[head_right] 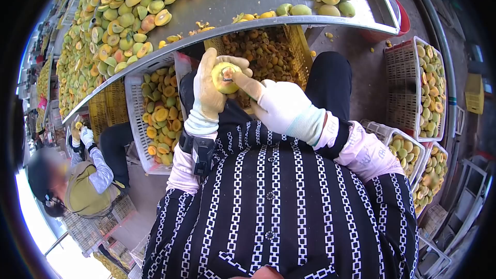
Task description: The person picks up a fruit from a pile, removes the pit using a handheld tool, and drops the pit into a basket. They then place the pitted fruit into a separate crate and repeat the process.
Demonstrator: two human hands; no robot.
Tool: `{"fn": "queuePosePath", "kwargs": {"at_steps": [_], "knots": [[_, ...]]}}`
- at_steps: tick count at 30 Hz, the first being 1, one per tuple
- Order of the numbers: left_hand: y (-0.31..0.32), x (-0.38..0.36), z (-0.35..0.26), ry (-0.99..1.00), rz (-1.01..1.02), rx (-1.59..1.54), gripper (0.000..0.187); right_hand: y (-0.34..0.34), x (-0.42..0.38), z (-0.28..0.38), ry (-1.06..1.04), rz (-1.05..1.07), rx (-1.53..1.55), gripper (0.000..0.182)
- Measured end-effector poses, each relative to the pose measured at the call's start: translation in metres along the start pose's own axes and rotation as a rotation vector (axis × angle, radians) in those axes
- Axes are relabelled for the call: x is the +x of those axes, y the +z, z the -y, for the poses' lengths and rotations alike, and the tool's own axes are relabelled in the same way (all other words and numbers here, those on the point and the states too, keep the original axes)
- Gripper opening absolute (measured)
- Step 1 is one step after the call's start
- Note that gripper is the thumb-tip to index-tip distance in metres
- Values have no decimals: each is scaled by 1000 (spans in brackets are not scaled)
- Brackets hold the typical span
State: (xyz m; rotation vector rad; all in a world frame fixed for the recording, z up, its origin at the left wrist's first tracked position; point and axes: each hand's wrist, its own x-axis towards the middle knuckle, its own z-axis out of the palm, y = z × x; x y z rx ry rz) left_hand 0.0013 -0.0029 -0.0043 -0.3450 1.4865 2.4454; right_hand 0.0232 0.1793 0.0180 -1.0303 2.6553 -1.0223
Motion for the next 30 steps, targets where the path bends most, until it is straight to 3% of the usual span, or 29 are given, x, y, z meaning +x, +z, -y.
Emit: {"fn": "queuePosePath", "kwargs": {"at_steps": [1,4,7,9,13,15,17,20,22,26,28,30], "knots": [[2,-1,2,-1,-2,-4,62,0,3,-2,0,4,0,59],[10,-7,9,332,-111,28,55,3,11,-7,7,-56,62,59],[7,-9,21,306,-190,-26,49,-2,10,2,34,66,25,59],[2,-7,20,295,-189,105,46,4,9,3,35,69,21,59],[7,-4,19,177,-155,-86,47,5,14,10,112,77,197,56],[8,1,23,370,-307,-51,43,15,16,6,145,64,331,55],[4,4,24,408,-299,-39,41,31,17,-6,57,-68,495,56],[-5,4,20,336,-258,15,42,32,19,-8,173,24,702,58],[-10,3,17,1,-106,-375,44,23,24,-4,251,118,685,59],[-9,6,22,44,-160,-299,44,-5,36,12,450,305,732,61],[-9,10,27,294,-286,-123,45,-10,40,14,491,336,810,61],[-11,12,26,284,-287,-83,45,-9,41,11,549,338,976,60]]}}
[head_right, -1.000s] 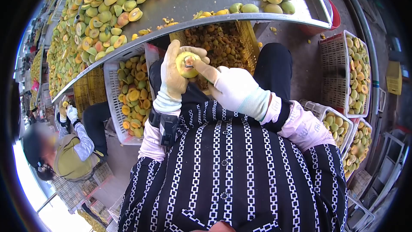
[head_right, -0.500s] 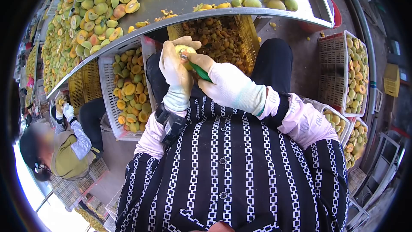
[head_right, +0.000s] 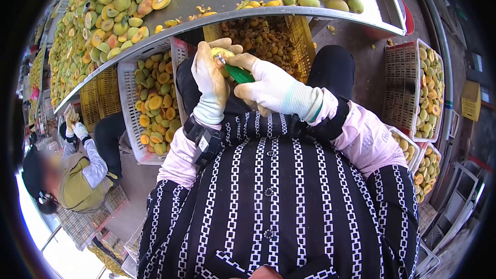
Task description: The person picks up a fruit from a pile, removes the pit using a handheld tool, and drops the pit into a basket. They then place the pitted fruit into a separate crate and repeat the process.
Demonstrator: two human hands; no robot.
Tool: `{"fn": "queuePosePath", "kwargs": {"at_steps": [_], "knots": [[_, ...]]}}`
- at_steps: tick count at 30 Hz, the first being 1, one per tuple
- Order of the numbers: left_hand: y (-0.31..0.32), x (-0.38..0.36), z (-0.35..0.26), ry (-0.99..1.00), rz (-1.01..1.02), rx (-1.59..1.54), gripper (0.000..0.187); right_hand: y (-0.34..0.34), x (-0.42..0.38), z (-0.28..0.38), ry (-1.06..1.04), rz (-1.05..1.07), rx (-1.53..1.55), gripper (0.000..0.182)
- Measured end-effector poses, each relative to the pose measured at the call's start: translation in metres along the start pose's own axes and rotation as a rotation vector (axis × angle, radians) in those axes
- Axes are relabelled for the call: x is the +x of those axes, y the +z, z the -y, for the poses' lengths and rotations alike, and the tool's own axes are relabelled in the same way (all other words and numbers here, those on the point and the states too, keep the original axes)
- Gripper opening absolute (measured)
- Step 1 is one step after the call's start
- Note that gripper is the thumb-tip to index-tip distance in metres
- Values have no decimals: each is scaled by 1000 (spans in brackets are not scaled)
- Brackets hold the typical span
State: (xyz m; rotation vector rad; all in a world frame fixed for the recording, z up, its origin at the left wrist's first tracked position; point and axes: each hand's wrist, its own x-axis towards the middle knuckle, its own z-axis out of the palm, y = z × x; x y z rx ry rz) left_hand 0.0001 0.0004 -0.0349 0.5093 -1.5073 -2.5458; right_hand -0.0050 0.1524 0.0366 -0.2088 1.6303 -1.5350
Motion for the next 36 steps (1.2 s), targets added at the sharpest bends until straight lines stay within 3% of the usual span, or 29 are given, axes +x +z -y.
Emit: {"fn": "queuePosePath", "kwargs": {"at_steps": [3,5,7,10,11,13,17,18,20,23,24,25,27,28,29,31,33,34,35,36], "knots": [[-3,2,-4,-59,50,40,47,-6,-3,6,24,24,122,60],[-5,0,-3,-149,148,-171,47,-7,-5,11,74,20,174,60],[-3,-3,-2,-100,126,-116,44,-9,-5,8,85,65,270,61],[-1,1,13,208,20,117,38,-3,-2,-1,97,18,377,59],[-2,4,14,208,20,117,38,-3,0,-5,97,18,377,59],[-5,9,18,72,42,52,40,-7,6,-12,91,101,662,57],[-4,11,26,92,16,43,37,-4,8,-22,95,112,846,47],[-4,12,33,91,17,43,37,-1,8,-24,95,110,846,47],[-5,18,51,195,-21,166,37,6,12,-28,109,-88,480,59],[6,21,51,-230,-141,-233,39,0,16,-34,73,-55,635,61],[7,22,52,-250,-147,-283,41,-1,16,-33,71,-53,745,49],[9,25,54,-244,-147,-286,41,-1,18,-34,69,-50,740,49],[11,27,57,-61,-161,-5,36,4,18,-43,38,-141,676,51],[8,30,64,41,-154,79,37,13,17,-41,26,-266,421,55],[-3,42,64,44,-222,140,36,16,16,-48,-1,-268,358,60],[-24,52,56,-172,-336,107,42,12,7,-36,-5,-249,136,60],[-35,52,51,-181,-127,48,50,-18,15,-45,-90,-391,-113,59],[-32,46,41,-234,-55,-63,51,-38,20,-61,-247,-543,-795,59],[-28,42,31,-286,16,-176,51,-55,19,-78,-208,-549,-1053,59],[-34,41,26,-322,202,-371,50,-61,12,-80,-124,-482,-1082,58]]}}
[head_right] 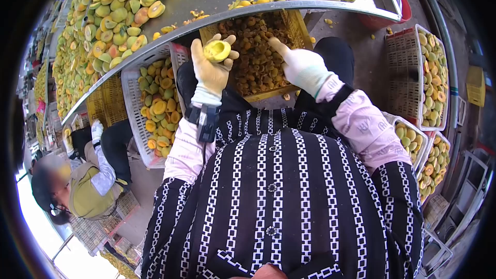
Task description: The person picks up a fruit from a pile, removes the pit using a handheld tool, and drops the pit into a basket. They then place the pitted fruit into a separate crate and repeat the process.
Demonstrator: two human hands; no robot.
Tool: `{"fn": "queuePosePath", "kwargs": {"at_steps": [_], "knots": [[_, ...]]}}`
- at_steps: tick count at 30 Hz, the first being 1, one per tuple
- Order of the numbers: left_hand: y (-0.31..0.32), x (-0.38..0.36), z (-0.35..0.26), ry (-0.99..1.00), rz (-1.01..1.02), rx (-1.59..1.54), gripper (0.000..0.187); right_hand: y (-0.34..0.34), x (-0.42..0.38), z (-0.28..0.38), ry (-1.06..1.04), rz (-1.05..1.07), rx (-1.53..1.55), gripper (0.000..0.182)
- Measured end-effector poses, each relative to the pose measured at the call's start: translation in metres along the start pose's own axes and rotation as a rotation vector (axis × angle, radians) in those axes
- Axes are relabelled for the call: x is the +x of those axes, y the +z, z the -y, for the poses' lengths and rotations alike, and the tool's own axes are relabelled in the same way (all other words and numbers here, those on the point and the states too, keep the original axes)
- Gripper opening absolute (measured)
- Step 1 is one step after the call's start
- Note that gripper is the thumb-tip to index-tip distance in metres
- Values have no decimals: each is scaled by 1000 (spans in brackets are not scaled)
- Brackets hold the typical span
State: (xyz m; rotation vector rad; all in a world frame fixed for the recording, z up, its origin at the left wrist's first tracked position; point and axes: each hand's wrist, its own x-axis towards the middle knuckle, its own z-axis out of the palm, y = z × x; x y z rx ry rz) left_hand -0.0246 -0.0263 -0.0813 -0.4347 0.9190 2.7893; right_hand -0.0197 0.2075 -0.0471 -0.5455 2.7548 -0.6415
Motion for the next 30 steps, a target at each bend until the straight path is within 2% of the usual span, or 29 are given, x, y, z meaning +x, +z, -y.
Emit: {"fn": "queuePosePath", "kwargs": {"at_steps": [1,2,4,5,7,8,9,11,12,14,15,17,18,19,21,22,23,25,27,30], "knots": [[0,0,-1,-2,10,5,50,-3,-1,-6,27,93,-39,57],[-1,-2,0,-30,58,-67,49,-7,-2,-10,26,87,-43,57],[6,-14,-1,-70,135,-132,52,-35,-10,14,267,195,728,54],[9,-18,-2,-70,139,-126,52,-33,-8,11,266,189,731,54],[15,-27,-3,-102,154,-178,55,-18,-4,0,-33,-35,103,50],[11,-28,-3,-140,220,-187,59,-5,-2,-7,-181,-160,351,46],[15,-33,-4,-161,222,-209,62,-26,-8,8,-16,62,771,43],[5,-35,-3,-216,343,-272,64,-25,-6,5,-72,20,37,45],[13,-41,-2,-223,343,-266,64,-22,-9,4,-67,17,43,45],[40,-50,-1,-169,53,-189,60,-18,-9,1,9,14,206,47],[43,-53,-1,-162,48,-193,60,-18,-10,4,2,21,204,47],[48,-57,-2,-137,96,-188,59,-21,-16,15,-252,-318,442,48],[58,-61,-1,-124,53,-139,60,-26,-18,18,-351,-338,490,47],[53,-59,-1,-130,57,-134,60,-31,-20,21,-345,-345,491,47],[46,-58,-3,-169,258,-70,61,-41,-29,28,-407,-198,536,46],[51,-61,-2,-133,115,43,63,-47,-34,33,-300,-54,573,47],[59,-63,0,-134,114,43,63,-51,-38,39,-263,22,689,47],[74,-67,2,-61,-37,86,63,-77,-48,57,104,396,930,48],[74,-67,4,-52,-65,109,63,-70,-50,60,126,415,997,49],[70,-68,9,45,-35,297,62,-65,-50,65,167,329,1162,50]]}}
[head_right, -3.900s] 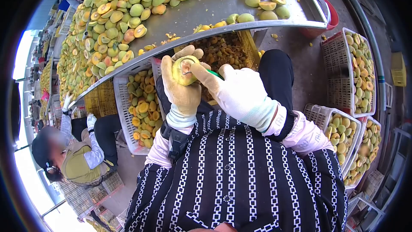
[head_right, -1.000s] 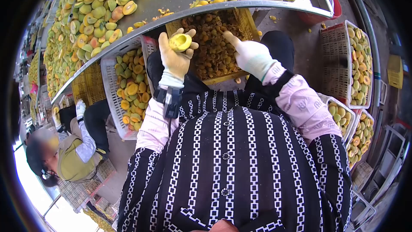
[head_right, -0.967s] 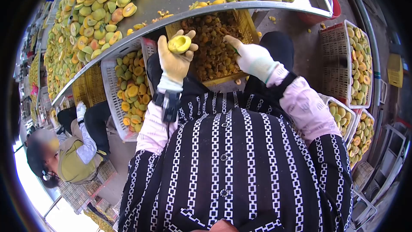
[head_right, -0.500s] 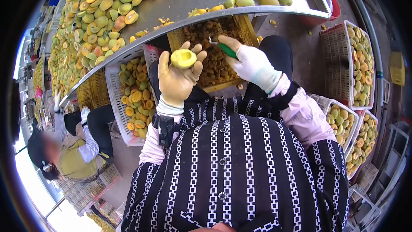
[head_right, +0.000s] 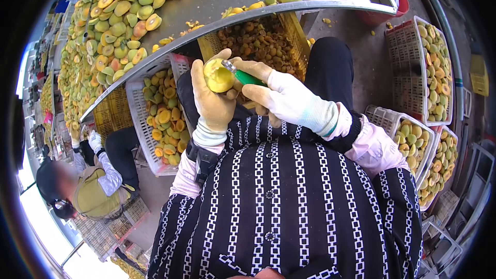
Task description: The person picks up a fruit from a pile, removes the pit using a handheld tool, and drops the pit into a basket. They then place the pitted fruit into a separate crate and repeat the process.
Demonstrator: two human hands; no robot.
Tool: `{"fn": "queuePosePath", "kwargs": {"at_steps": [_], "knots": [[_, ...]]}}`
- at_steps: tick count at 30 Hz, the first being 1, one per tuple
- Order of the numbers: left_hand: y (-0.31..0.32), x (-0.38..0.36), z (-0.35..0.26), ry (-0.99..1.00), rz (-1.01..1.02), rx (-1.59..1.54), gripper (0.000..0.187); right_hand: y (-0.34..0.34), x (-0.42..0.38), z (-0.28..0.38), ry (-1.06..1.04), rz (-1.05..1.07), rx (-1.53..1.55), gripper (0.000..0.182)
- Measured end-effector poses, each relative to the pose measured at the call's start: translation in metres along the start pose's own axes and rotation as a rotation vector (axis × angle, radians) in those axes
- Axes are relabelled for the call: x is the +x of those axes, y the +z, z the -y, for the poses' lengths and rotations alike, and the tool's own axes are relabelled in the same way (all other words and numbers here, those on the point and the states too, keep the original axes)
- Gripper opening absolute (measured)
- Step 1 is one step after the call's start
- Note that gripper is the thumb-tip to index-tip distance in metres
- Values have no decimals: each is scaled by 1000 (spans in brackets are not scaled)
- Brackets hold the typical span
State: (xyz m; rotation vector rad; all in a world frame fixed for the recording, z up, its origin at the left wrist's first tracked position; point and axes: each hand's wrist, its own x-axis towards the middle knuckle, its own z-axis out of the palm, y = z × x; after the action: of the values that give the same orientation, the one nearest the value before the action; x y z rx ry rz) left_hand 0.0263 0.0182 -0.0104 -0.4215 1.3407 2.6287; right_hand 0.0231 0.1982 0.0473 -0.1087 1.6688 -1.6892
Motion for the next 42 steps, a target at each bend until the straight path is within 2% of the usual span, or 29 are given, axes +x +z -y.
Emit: {"fn": "queuePosePath", "kwargs": {"at_steps": [6,8,9,13,18,20,21,23,25,27,29,32,36,37,39,42], "knots": [[15,0,7,138,-78,37,61,12,9,-9,-71,-69,-168,50],[15,-1,9,203,-81,84,62,16,16,-22,-290,-129,-364,48],[15,-1,9,270,-81,133,62,17,17,-20,-288,-129,-365,48],[8,0,7,284,-46,141,62,21,20,-20,-351,-88,-421,50],[9,-3,-6,57,-81,-114,61,21,22,-20,-382,-34,-471,51],[-3,-1,-8,23,-43,-105,62,19,26,-27,-566,-2,-580,51],[-5,0,-10,-17,0,-93,63,18,25,-28,-565,1,-580,51],[-1,-1,-10,-34,-41,-116,63,17,23,-29,-622,-47,-646,47],[-2,0,-11,-94,36,-127,63,14,19,-26,-615,-37,-611,47],[-1,1,-10,-95,27,-167,63,11,14,-21,-462,-23,-335,50],[1,3,-8,-65,9,-167,62,8,19,-30,-491,-54,-265,50],[4,3,-5,-61,17,-176,61,12,17,-20,-471,-88,-576,49],[-1,5,1,1,15,-127,59,14,12,-24,-473,-49,-734,50],[-2,3,2,-6,29,-111,60,12,12,-26,-474,-44,-731,50],[-3,2,1,-13,44,-94,60,9,14,-31,-621,-68,-716,50],[0,2,0,-73,17,-164,60,12,18,-31,-658,-180,-691,49]]}}
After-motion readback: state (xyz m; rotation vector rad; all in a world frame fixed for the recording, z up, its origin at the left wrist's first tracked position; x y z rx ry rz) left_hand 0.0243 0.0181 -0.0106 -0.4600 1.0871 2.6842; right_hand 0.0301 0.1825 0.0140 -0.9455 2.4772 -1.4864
